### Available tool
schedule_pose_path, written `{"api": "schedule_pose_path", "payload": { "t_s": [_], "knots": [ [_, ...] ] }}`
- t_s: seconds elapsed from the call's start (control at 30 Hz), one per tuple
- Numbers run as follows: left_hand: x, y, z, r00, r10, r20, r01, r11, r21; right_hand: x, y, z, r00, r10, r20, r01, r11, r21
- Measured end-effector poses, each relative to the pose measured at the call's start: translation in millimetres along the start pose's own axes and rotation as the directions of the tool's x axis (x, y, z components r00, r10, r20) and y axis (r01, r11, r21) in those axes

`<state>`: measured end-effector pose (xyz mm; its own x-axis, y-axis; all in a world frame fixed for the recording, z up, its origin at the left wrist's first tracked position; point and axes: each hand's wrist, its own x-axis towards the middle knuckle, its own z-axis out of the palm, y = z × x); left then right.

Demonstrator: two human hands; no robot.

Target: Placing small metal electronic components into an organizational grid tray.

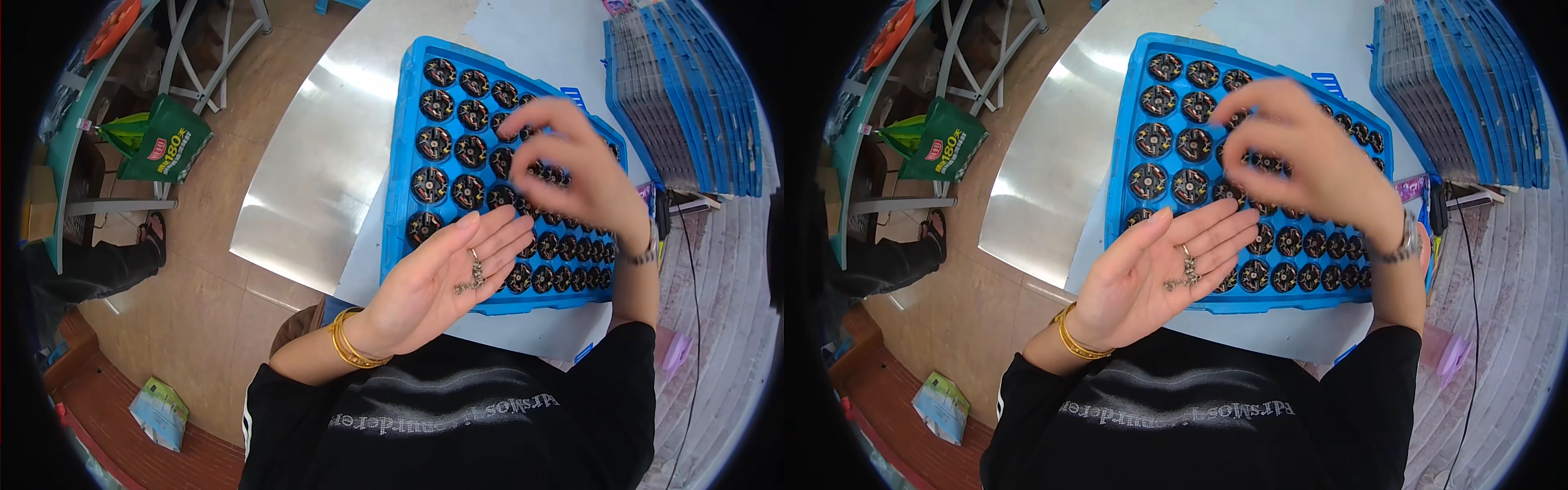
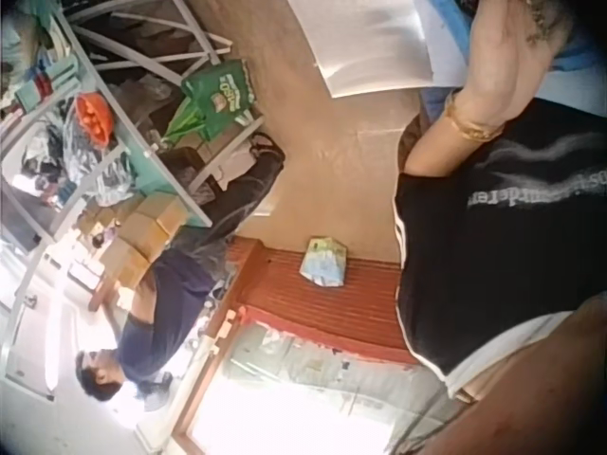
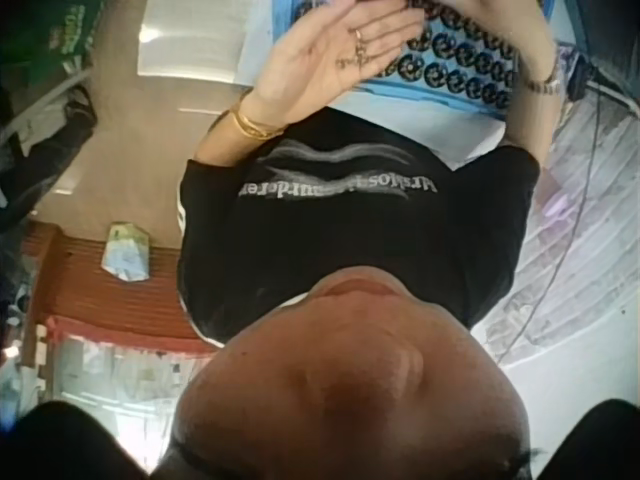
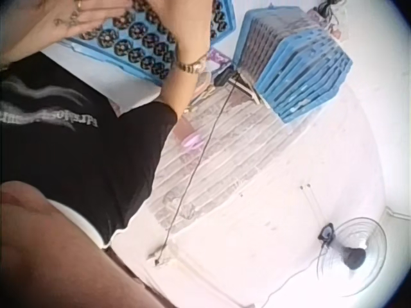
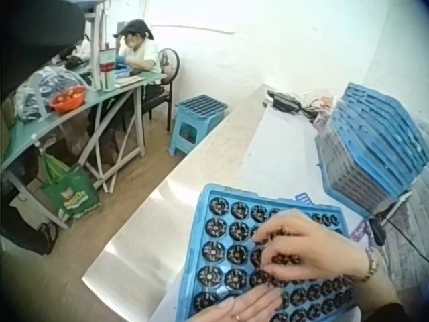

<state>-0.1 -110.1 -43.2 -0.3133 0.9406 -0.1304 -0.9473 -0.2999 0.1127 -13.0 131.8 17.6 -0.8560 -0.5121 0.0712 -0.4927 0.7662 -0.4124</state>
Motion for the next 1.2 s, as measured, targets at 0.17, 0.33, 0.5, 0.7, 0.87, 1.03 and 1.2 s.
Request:
{"api": "schedule_pose_path", "payload": {
  "t_s": [0.17,0.33,0.5,0.7,0.87,1.03,1.2],
  "knots": [
    [1,-1,-5,0.999,0.013,0.052,-0.013,1.0,0.005,-1,60,-4,0.977,0.081,-0.198,-0.136,0.951,-0.279],
    [1,-1,-6,0.997,0.026,0.072,-0.025,1.0,-0.016,3,69,3,0.977,0.05,-0.209,-0.131,0.908,-0.398],
    [1,1,-6,0.996,0.058,0.071,-0.059,0.998,0.012,8,63,8,0.979,-0.008,-0.205,-0.107,0.831,-0.545],
    [0,3,-3,0.986,0.157,0.059,-0.157,0.987,-0.019,2,58,5,0.973,-0.095,-0.208,-0.064,0.762,-0.645],
    [0,2,-6,0.963,0.261,0.062,-0.251,0.958,-0.141,0,30,3,0.947,-0.124,-0.296,-0.097,0.769,-0.632],
    [1,2,-8,0.963,0.265,0.045,-0.254,0.952,-0.171,4,-33,19,0.961,-0.144,-0.234,0.101,0.977,-0.186],
    [2,-1,-9,0.97,0.243,0.026,-0.238,0.964,-0.119,4,-64,35,0.959,-0.196,-0.206,0.183,0.98,-0.077]
  ]
}}
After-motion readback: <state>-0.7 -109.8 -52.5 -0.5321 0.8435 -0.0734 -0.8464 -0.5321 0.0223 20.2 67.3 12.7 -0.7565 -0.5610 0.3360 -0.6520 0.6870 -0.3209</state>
